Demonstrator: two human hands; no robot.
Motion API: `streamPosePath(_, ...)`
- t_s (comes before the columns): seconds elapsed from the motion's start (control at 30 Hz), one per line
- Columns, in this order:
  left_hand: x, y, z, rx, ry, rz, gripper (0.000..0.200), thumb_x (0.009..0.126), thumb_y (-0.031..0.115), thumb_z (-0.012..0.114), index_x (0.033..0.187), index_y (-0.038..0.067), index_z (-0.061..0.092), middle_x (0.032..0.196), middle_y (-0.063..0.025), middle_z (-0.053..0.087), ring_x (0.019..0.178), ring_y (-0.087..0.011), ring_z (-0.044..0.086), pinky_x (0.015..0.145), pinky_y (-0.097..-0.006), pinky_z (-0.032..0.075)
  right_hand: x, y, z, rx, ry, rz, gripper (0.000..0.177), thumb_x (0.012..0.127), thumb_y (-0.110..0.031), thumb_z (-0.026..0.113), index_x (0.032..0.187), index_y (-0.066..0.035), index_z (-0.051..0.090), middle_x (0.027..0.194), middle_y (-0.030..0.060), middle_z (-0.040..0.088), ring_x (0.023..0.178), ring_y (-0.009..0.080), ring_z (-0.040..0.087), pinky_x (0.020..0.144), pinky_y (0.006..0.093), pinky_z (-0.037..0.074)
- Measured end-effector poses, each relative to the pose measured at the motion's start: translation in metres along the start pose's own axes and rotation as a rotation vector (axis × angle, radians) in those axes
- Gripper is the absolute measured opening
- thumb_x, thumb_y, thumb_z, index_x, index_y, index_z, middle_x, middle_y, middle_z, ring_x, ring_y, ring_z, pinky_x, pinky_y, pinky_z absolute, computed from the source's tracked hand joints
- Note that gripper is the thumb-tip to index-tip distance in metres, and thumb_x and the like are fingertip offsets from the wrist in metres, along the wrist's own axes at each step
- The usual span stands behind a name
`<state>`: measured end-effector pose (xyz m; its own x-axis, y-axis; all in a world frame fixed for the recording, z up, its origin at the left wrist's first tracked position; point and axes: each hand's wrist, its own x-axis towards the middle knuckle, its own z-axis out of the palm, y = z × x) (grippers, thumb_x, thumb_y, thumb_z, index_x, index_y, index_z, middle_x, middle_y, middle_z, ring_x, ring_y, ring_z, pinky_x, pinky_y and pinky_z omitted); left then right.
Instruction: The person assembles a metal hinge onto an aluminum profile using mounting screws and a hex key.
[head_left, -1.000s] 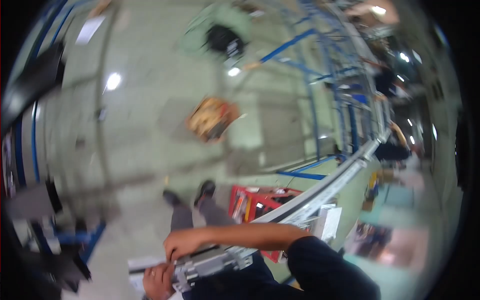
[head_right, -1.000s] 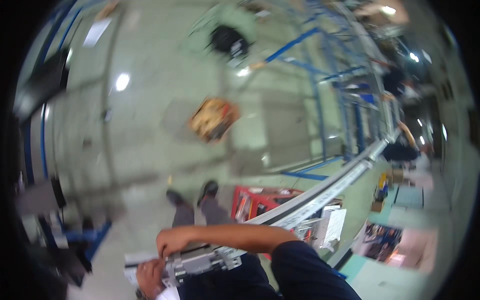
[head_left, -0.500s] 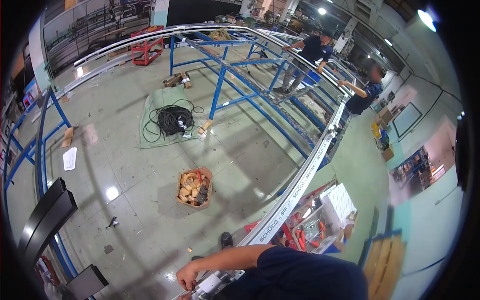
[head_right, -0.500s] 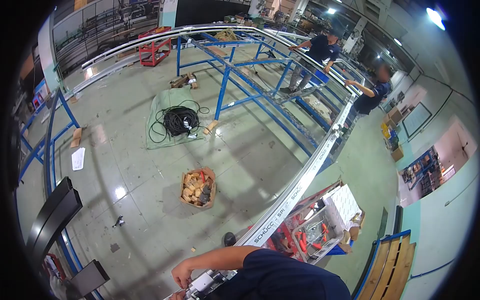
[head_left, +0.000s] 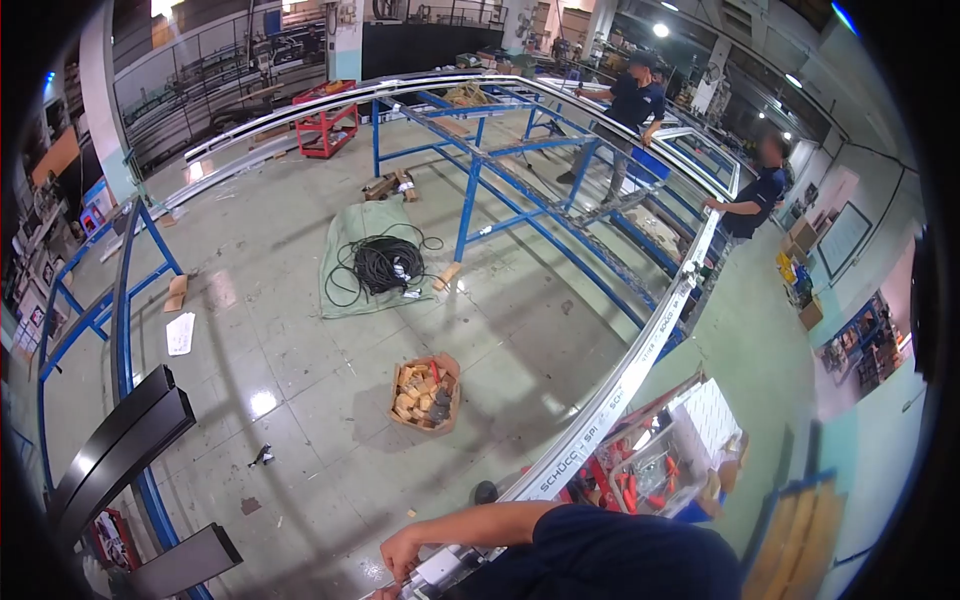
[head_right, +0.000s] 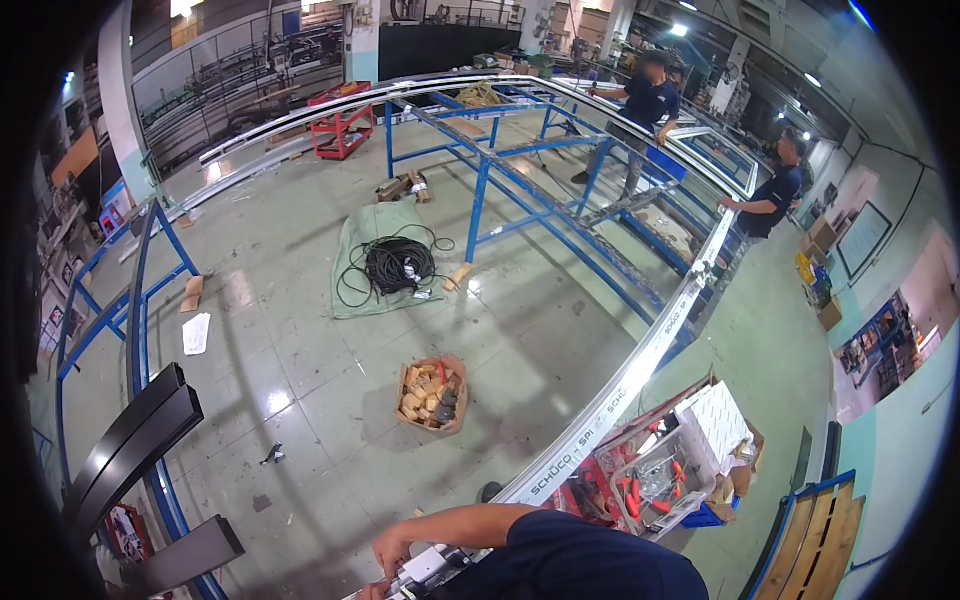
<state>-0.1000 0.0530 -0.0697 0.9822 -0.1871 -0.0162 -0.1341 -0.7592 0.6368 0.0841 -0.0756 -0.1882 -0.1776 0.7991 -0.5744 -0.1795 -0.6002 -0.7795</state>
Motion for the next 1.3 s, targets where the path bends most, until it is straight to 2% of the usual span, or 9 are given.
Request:
streamPosePath(0.17,-0.001,0.002,-0.002,-0.019,0.005,0.004,0.050,0.067,0.011,0.072,0.115,0.008,0.060,0.104,-0.0155,0.063,0.090,-0.0402,0.058,0.079,-0.0483,0.045,0.007,0.005,-0.002,-0.004,-0.017,0.006,0.022,0.074,-0.008,0.078,0.091,0.004,0.071,0.073,0.0111,0.067,0.059,0.0193,0.064,0.051,0.0328,0.053)
streamPosePath(0.27,-0.002,0.000,-0.001,-0.012,-0.002,-0.014,0.051,0.067,0.013,0.074,0.116,0.009,0.061,0.104,-0.0151,0.063,0.091,-0.0402,0.059,0.079,-0.0480,0.046,0.003,0.003,0.000,0.100,-0.042,-0.068,0.019,0.075,-0.012,0.077,0.086,0.003,0.071,0.072,0.0101,0.068,0.059,0.0175,0.065,0.054,0.0309,0.055)
streamPosePath(0.47,-0.006,-0.011,0.007,0.013,-0.022,-0.011,0.051,0.068,0.017,0.077,0.115,0.009,0.062,0.104,-0.0140,0.063,0.090,-0.0403,0.059,0.078,-0.0481,0.046,0.006,0.000,-0.001,0.005,-0.021,0.005,0.020,0.077,-0.017,0.078,0.081,0.000,0.070,0.068,0.0088,0.066,0.058,0.0179,0.064,0.054,0.0309,0.055)
streamPosePath(0.67,-0.002,0.003,-0.003,-0.024,-0.040,-0.031,0.051,0.068,0.016,0.077,0.115,0.008,0.061,0.106,-0.0145,0.063,0.092,-0.0397,0.059,0.078,-0.0475,0.046,0.010,0.006,-0.003,0.009,-0.046,0.047,0.021,0.079,-0.019,0.077,0.081,0.000,0.070,0.069,0.0086,0.067,0.058,0.0173,0.065,0.053,0.0311,0.054)
streamPosePath(0.87,-0.005,-0.004,0.007,-0.012,0.031,0.009,0.052,0.068,0.015,0.077,0.117,0.009,0.060,0.106,-0.0149,0.062,0.092,-0.0396,0.059,0.079,-0.0480,0.046,0.009,0.008,-0.001,0.078,-0.075,-0.050,0.021,0.080,-0.019,0.077,0.081,0.000,0.069,0.072,0.0088,0.068,0.060,0.0168,0.065,0.053,0.0308,0.053)
streamPosePath(1.07,-0.008,-0.008,0.012,0.003,0.016,-0.019,0.051,0.069,0.017,0.076,0.116,0.009,0.060,0.106,-0.0149,0.063,0.093,-0.0404,0.059,0.078,-0.0487,0.046,0.006,-0.001,0.001,-0.055,-0.003,0.021,0.025,0.080,-0.023,0.079,0.081,0.000,0.069,0.071,0.0082,0.067,0.060,0.0167,0.065,0.054,0.0312,0.053)
streamPosePath(1.17,-0.007,-0.007,0.009,-0.004,0.011,-0.009,0.052,0.068,0.019,0.077,0.116,0.009,0.060,0.107,-0.0147,0.063,0.092,-0.0404,0.059,0.078,-0.0487,0.046,0.005,0.001,0.000,-0.014,-0.031,-0.035,0.029,0.080,-0.026,0.080,0.080,0.001,0.069,0.070,0.0084,0.067,0.059,0.0169,0.064,0.054,0.0316,0.053)
streamPosePath(1.3,-0.006,-0.006,0.007,-0.005,0.027,0.025,0.054,0.067,0.019,0.078,0.117,0.009,0.060,0.107,-0.0146,0.063,0.090,-0.0399,0.059,0.076,-0.0486,0.047,0.002,-0.004,0.001,-0.078,-0.005,0.000,0.028,0.079,-0.023,0.079,0.081,0.003,0.069,0.070,0.0093,0.067,0.059,0.0176,0.064,0.053,0.0326,0.054)
